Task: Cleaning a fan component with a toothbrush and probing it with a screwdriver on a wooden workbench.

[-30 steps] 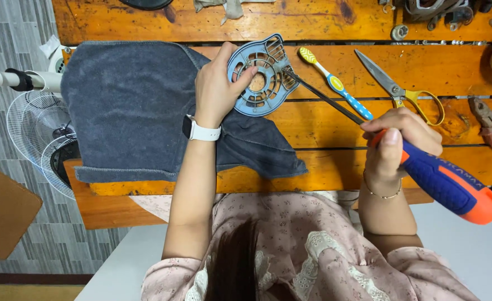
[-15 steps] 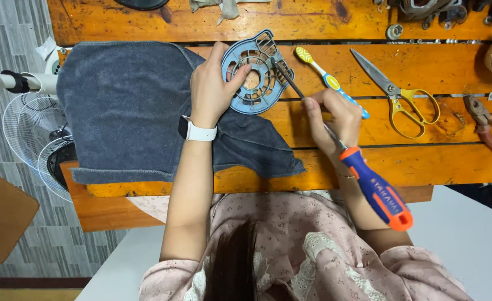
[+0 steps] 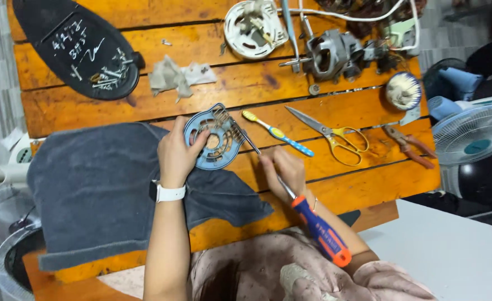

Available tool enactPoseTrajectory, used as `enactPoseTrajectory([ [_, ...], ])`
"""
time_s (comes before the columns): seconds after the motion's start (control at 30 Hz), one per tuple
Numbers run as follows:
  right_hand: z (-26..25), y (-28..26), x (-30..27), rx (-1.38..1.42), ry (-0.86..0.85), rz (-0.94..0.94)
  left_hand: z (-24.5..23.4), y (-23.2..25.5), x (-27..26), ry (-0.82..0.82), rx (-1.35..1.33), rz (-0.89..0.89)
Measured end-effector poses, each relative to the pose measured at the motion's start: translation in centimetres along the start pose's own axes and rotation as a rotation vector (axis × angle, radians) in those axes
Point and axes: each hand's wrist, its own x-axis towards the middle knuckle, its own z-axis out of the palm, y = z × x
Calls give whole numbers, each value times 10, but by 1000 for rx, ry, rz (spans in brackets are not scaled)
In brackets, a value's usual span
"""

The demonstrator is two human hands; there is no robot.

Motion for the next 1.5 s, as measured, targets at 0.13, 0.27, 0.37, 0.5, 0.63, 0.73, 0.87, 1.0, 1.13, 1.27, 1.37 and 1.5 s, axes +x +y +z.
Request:
enactPoseTrajectory([
  [0.13,4,1,-2,16,-11,47,-1,-1,-3,-11,7,-45],
  [0.27,12,-7,-3,72,-15,63,0,1,-3,17,-48,-30],
  [0.37,13,1,-6,11,-30,32,-3,3,-3,27,-56,-6],
  [0.5,12,6,-7,22,-7,100,-3,4,-4,13,-33,-25],
  [0.63,22,37,-37,-101,-40,34,1,-1,0,16,-13,-14],
  [0.73,11,18,-23,-101,-76,43,3,-10,-6,10,10,-8],
  [0.87,8,-6,-14,57,-126,75,2,-9,-4,41,-51,49],
  [1.0,7,4,-14,38,-96,75,-3,-1,-5,81,-97,68],
  [1.13,9,5,-20,22,-93,75,-1,-5,-3,80,-112,83],
  [1.27,1,-26,1,68,-139,120,0,-8,-4,52,12,151],
  [1.37,2,-14,-6,73,-223,-11,0,-8,-4,37,6,128],
  [1.5,-6,-10,-3,-27,-97,213,0,-8,-4,58,-4,160],
])
